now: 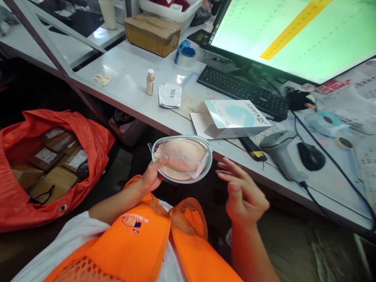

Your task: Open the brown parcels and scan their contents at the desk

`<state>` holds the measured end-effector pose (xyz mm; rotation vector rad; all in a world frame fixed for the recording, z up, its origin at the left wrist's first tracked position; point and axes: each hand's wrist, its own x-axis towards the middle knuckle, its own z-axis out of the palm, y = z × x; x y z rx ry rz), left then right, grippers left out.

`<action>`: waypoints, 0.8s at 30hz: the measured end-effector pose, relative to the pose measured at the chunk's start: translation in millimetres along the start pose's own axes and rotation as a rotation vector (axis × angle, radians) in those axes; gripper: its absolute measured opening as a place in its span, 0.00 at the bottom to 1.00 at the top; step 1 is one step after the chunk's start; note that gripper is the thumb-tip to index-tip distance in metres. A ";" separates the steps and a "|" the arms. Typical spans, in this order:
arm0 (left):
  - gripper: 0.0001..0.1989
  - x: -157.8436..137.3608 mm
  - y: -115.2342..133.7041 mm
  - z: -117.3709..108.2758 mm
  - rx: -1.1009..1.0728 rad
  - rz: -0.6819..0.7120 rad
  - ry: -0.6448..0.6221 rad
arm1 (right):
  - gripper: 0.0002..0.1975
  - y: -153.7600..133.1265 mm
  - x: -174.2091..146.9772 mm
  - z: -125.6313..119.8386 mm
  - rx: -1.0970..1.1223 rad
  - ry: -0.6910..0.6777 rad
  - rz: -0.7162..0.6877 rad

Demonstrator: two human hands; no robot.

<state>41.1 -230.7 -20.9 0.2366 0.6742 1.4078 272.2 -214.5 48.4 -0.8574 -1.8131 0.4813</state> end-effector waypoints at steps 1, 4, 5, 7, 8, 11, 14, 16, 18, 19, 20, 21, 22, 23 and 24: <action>0.30 -0.4 3.2 -0.2 0.045 -0.016 -0.038 | 0.11 -1.3 5.3 -6.5 -0.012 0.063 0.022; 0.28 -2.3 17.5 1.1 0.256 -0.069 -0.265 | 0.09 -4.5 30.4 -23.1 0.004 0.112 0.115; 0.27 -2.9 22.9 2.8 0.348 -0.098 -0.353 | 0.09 -5.3 40.9 -25.5 0.019 0.048 0.143; 0.27 -3.8 32.3 7.8 0.520 -0.185 -0.496 | 0.08 -6.5 61.9 -22.5 0.030 -0.221 0.161; 0.28 -3.8 35.9 10.6 0.588 -0.236 -0.543 | 0.08 -6.9 71.3 -17.5 0.034 -0.401 0.145; 0.30 -2.8 42.3 16.7 0.706 -0.310 -0.633 | 0.11 -8.0 90.8 3.0 0.081 -0.838 0.088; 0.31 -1.5 46.9 16.3 0.752 -0.293 -0.660 | 0.14 -9.5 96.5 12.4 0.124 -0.974 0.058; 0.32 -1.0 51.0 14.0 0.738 -0.307 -0.644 | 0.16 -10.4 94.0 8.3 0.125 -1.007 0.049; 0.33 -0.5 55.2 12.3 0.713 -0.328 -0.616 | 0.19 -10.9 87.4 0.4 0.100 -1.014 0.025; 0.33 -0.1 57.0 12.1 0.703 -0.336 -0.605 | 0.20 -11.3 82.8 -3.2 0.069 -0.997 0.004; 0.33 0.5 58.3 12.2 0.695 -0.342 -0.596 | 0.20 -11.9 77.5 -5.7 0.020 -0.966 -0.018; 0.32 1.1 59.0 12.7 0.685 -0.346 -0.589 | 0.19 -12.7 72.0 -7.0 -0.044 -0.927 -0.043; 0.32 1.9 59.0 13.4 0.669 -0.348 -0.586 | 0.17 -13.8 66.6 -7.1 -0.117 -0.893 -0.067; 0.32 2.7 58.4 14.1 0.650 -0.348 -0.591 | 0.16 -15.0 61.6 -6.2 -0.193 -0.870 -0.090; 0.32 3.4 57.2 14.6 0.629 -0.345 -0.597 | 0.14 -16.1 57.3 -4.7 -0.270 -0.859 -0.117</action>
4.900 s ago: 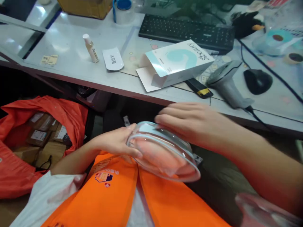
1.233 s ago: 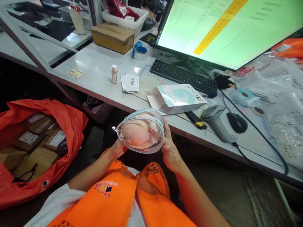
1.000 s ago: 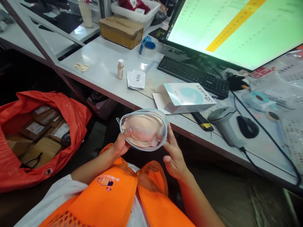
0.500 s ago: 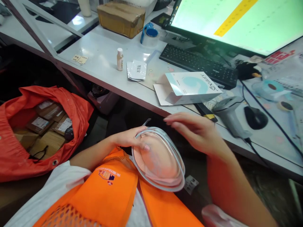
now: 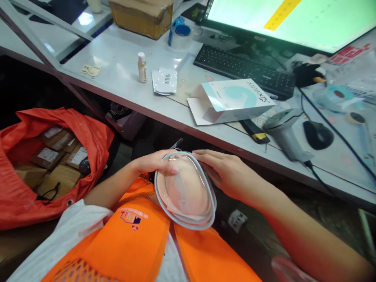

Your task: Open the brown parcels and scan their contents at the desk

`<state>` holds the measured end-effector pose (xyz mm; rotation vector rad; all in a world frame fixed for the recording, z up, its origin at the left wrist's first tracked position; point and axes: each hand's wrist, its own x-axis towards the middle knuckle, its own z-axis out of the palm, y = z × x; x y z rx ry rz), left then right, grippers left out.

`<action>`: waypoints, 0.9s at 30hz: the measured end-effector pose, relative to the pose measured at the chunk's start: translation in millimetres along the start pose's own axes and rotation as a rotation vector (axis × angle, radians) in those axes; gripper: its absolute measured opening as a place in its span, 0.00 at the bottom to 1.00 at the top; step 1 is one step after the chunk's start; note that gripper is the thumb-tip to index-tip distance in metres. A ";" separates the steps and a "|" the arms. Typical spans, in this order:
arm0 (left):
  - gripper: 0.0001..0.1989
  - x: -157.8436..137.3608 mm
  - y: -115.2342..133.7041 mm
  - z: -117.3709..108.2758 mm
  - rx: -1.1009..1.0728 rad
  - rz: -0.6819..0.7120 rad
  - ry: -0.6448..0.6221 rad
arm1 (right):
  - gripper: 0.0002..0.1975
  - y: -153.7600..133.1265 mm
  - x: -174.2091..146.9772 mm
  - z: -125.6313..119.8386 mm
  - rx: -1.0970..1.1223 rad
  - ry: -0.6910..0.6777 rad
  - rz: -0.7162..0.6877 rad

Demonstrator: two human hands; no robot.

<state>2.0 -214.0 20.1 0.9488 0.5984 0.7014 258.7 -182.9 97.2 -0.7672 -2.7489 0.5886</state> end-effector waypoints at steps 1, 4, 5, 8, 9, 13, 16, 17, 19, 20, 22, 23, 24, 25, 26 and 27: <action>0.33 1.4 -1.4 0.4 -0.017 0.014 -0.003 | 0.13 -1.8 -1.0 3.3 -0.083 -0.007 -0.003; 0.33 4.6 -11.0 -0.5 -0.064 0.023 0.009 | 0.09 -2.2 -4.7 9.3 -0.368 -0.056 -0.045; 0.33 4.9 -16.0 -1.8 -0.095 0.011 0.039 | 0.09 -0.5 -7.5 10.5 -0.459 -0.065 -0.060; 0.30 4.7 -34.2 -8.0 -0.266 0.024 0.267 | 0.10 7.1 -22.7 16.7 -0.591 -0.100 -0.062; 0.29 4.8 -40.5 -10.0 -0.323 0.066 0.382 | 0.11 9.3 -28.5 21.5 -0.589 -0.108 -0.040; 0.24 14.4 -59.7 -9.6 -0.450 0.299 0.770 | 0.09 6.5 -35.2 63.1 -0.522 -0.022 0.168; 0.23 30.7 -62.9 -1.3 -0.520 0.453 0.975 | 0.12 -11.1 -12.3 114.8 -0.381 0.178 0.373; 0.23 36.0 -61.8 1.7 -0.539 0.492 1.022 | 0.12 -18.2 -1.6 132.7 -0.304 0.238 0.408; 0.25 43.5 -58.2 7.3 -0.570 0.512 1.064 | 0.13 -29.5 18.5 163.7 -0.132 0.341 0.417; 0.26 45.2 -56.7 10.1 -0.575 0.503 1.059 | 0.14 -31.8 26.1 175.3 -0.056 0.391 0.402; 0.28 44.4 -57.0 16.7 -0.559 0.472 1.020 | 0.15 -28.2 34.7 189.1 0.041 0.475 0.358; 0.29 42.2 -59.8 20.9 -0.547 0.456 0.987 | 0.16 -23.1 35.6 191.8 0.062 0.504 0.333; 0.30 39.5 -64.6 25.6 -0.543 0.441 0.947 | 0.16 -17.0 34.8 192.7 0.067 0.521 0.312; 0.31 36.4 -71.4 30.7 -0.551 0.414 0.897 | 0.16 -11.2 32.8 192.7 0.063 0.533 0.296; 0.32 33.3 -79.7 35.9 -0.569 0.375 0.850 | 0.15 -6.8 30.2 192.6 0.056 0.545 0.289; 0.33 30.5 -88.8 40.7 -0.590 0.329 0.814 | 0.15 -4.2 27.5 192.9 0.054 0.557 0.286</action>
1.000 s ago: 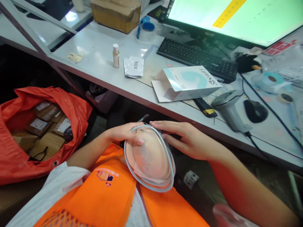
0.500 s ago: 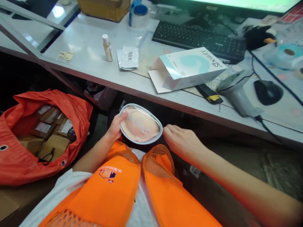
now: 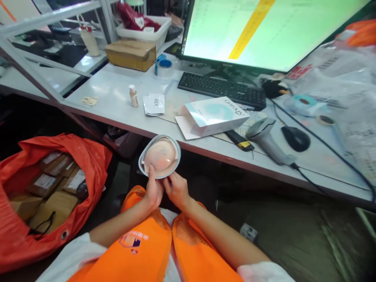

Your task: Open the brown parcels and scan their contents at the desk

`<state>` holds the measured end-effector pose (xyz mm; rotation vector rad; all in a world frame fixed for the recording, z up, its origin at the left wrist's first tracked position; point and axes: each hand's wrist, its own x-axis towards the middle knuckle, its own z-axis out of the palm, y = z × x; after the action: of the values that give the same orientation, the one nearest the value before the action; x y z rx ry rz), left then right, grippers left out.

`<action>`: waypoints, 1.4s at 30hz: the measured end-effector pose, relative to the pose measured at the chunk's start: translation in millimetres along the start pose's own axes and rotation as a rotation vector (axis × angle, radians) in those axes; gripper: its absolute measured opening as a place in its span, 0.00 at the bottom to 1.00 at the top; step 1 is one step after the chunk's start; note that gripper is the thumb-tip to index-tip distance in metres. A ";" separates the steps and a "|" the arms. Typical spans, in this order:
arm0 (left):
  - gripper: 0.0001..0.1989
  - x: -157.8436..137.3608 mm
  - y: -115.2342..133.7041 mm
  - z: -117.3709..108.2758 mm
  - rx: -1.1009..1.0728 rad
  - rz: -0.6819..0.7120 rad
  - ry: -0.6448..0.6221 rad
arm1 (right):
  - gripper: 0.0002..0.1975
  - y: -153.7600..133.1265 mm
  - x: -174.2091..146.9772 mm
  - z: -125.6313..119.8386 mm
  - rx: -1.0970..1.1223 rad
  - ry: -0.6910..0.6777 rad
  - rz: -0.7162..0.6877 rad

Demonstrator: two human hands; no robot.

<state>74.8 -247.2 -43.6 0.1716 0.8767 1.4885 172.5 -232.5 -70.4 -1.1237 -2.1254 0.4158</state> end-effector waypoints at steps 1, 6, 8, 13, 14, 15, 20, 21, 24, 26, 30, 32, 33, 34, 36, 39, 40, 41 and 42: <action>0.34 -4.9 -7.3 -4.6 0.002 -0.048 -0.006 | 0.16 1.1 -2.2 -0.6 0.000 0.013 0.001; 0.32 -0.4 -6.1 -15.1 0.069 -0.081 0.045 | 0.16 -11.1 1.4 -25.7 0.149 -0.158 -0.103; 0.30 14.9 20.3 -9.6 0.087 0.039 0.068 | 0.13 -11.0 21.6 -64.2 0.258 -0.301 -0.211; 0.32 59.5 103.3 22.9 0.202 0.317 0.044 | 0.11 38.4 110.8 -202.5 -0.071 0.123 -0.136; 0.34 67.8 113.8 31.1 0.246 0.345 0.040 | 0.17 55.4 129.1 -223.8 -0.158 0.133 -0.116; 0.36 75.8 120.7 39.5 0.288 0.360 0.041 | 0.24 73.1 145.5 -239.6 -0.238 0.109 -0.109; 0.33 111.9 114.3 76.3 0.451 0.273 0.118 | 0.50 139.9 180.9 -236.0 -0.557 -0.273 0.019; 0.33 117.2 109.1 80.6 0.477 0.258 0.143 | 0.47 145.7 178.6 -225.1 -0.600 -0.315 0.037; 0.34 125.5 97.0 84.8 0.562 0.259 0.189 | 0.34 150.5 163.8 -195.0 -0.700 -0.264 0.014; 0.35 125.1 95.0 82.7 0.632 0.268 0.203 | 0.31 148.4 154.4 -183.3 -0.734 -0.179 -0.022; 0.37 116.7 102.1 75.1 0.733 0.253 0.216 | 0.30 145.1 143.5 -175.4 -0.740 -0.078 -0.067; 0.36 110.5 106.5 71.1 0.753 0.227 0.205 | 0.30 144.9 138.7 -172.9 -0.736 -0.045 -0.067; 0.36 107.3 108.3 69.0 0.759 0.214 0.192 | 0.31 145.0 135.9 -171.4 -0.735 -0.028 -0.065; 0.36 104.2 109.9 66.9 0.762 0.204 0.173 | 0.31 145.4 132.8 -169.8 -0.736 -0.011 -0.064; 0.35 99.0 113.3 62.8 0.767 0.192 0.131 | 0.31 147.1 126.3 -166.8 -0.742 0.026 -0.071; 0.36 96.3 120.0 58.1 0.774 0.201 0.121 | 0.30 152.5 117.0 -163.4 -0.741 0.076 -0.106; 0.36 97.1 122.4 57.3 0.776 0.214 0.127 | 0.30 154.8 114.3 -162.6 -0.737 0.093 -0.121; 0.36 98.7 124.6 57.0 0.781 0.232 0.132 | 0.29 157.3 111.9 -161.9 -0.731 0.112 -0.136; 0.36 100.9 126.4 57.2 0.790 0.251 0.133 | 0.29 159.7 109.8 -161.2 -0.725 0.132 -0.150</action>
<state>-6.1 -115.9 31.7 0.7930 1.5661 1.3144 338.2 -56.7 1.7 -1.3046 -2.2743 -0.5326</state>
